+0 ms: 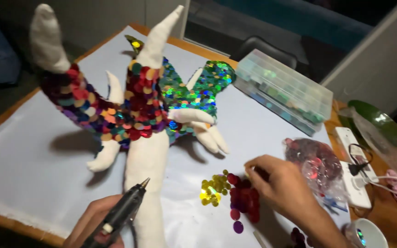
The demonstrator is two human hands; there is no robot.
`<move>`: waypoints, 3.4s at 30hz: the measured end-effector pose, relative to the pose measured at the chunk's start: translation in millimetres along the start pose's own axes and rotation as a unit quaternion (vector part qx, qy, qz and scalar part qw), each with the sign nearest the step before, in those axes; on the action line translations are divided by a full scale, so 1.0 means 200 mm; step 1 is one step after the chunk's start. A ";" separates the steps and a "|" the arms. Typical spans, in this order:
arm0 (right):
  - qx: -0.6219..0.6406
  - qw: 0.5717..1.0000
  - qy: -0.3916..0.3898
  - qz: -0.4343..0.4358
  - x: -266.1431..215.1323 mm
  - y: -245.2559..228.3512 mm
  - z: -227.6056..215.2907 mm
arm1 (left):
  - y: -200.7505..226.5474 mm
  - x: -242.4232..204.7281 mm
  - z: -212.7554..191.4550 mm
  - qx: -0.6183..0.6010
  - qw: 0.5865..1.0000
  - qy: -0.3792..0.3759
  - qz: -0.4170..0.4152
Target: Decorating a stuffed object by gluing individual sequins onto it using a hot glue gun
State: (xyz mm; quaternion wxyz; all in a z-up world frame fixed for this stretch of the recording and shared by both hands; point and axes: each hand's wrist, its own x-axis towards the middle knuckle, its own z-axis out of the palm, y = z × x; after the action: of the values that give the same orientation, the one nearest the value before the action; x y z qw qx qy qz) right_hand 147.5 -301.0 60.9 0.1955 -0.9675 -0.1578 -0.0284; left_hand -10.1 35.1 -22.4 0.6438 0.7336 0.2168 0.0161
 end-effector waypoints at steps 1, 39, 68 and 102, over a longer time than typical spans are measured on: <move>-0.001 1.000 0.002 0.004 -0.01 0.04 0.01 | -0.01 0.01 0.01 -0.003 1.000 -0.001 0.014; 0.530 0.797 -0.198 0.211 -0.03 -0.45 -0.02 | 0.12 -0.11 0.15 0.152 0.954 0.047 0.255; 0.457 0.859 -0.167 0.162 0.00 -0.65 0.02 | 0.08 -0.10 0.25 0.219 0.914 0.159 0.302; 0.488 0.847 -0.089 0.188 -0.01 -0.59 0.04 | 0.07 -0.01 0.06 -0.272 0.895 -0.345 -0.080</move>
State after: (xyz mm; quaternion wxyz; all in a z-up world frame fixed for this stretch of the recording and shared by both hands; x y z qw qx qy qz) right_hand 108.6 -195.9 96.3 0.6295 -0.7566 0.0168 0.1763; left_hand -3.8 22.5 -11.3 0.8516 0.4695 0.0263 -0.2317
